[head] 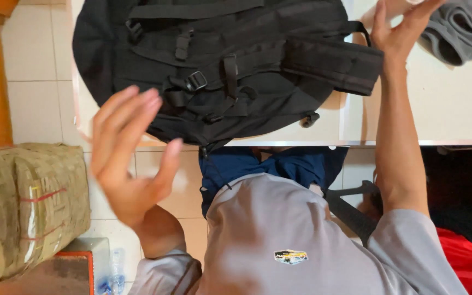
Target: Cleaning the straps of a black backpack using a spray cleaner and a cloth.
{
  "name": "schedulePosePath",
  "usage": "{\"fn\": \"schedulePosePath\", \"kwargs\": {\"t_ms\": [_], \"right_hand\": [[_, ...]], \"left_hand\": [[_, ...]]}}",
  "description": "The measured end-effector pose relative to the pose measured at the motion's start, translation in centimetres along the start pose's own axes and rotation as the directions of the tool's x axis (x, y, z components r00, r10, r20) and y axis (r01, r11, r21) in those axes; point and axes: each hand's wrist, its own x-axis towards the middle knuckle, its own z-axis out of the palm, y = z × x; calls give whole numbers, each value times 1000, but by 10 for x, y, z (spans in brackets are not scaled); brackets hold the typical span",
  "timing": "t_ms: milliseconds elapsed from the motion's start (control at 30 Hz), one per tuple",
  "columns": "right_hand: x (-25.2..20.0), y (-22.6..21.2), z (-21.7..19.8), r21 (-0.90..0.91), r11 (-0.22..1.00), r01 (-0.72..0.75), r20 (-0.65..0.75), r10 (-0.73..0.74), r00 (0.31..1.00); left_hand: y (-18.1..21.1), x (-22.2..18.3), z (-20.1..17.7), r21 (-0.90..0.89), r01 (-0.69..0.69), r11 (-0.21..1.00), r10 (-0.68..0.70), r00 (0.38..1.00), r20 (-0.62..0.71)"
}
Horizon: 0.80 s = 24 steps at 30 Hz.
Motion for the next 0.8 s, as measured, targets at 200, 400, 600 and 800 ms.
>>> {"fn": "schedulePosePath", "kwargs": {"t_ms": [200,400,600,800], "right_hand": [[16,-17,-5,50,989,136,-10,-136,991],[22,-61,-14,105,993,-61,24,59,998],[36,-88,-14,84,996,-33,-40,36,999],[23,-69,-13,-9,994,-109,-60,108,992]], "left_hand": [[-79,-49,47,223,163,961,-216,946,242],[-79,-43,48,119,203,972,-206,978,20],[-76,-31,35,52,169,984,-172,983,62],[-82,3,76,239,59,969,-74,996,54]]}}
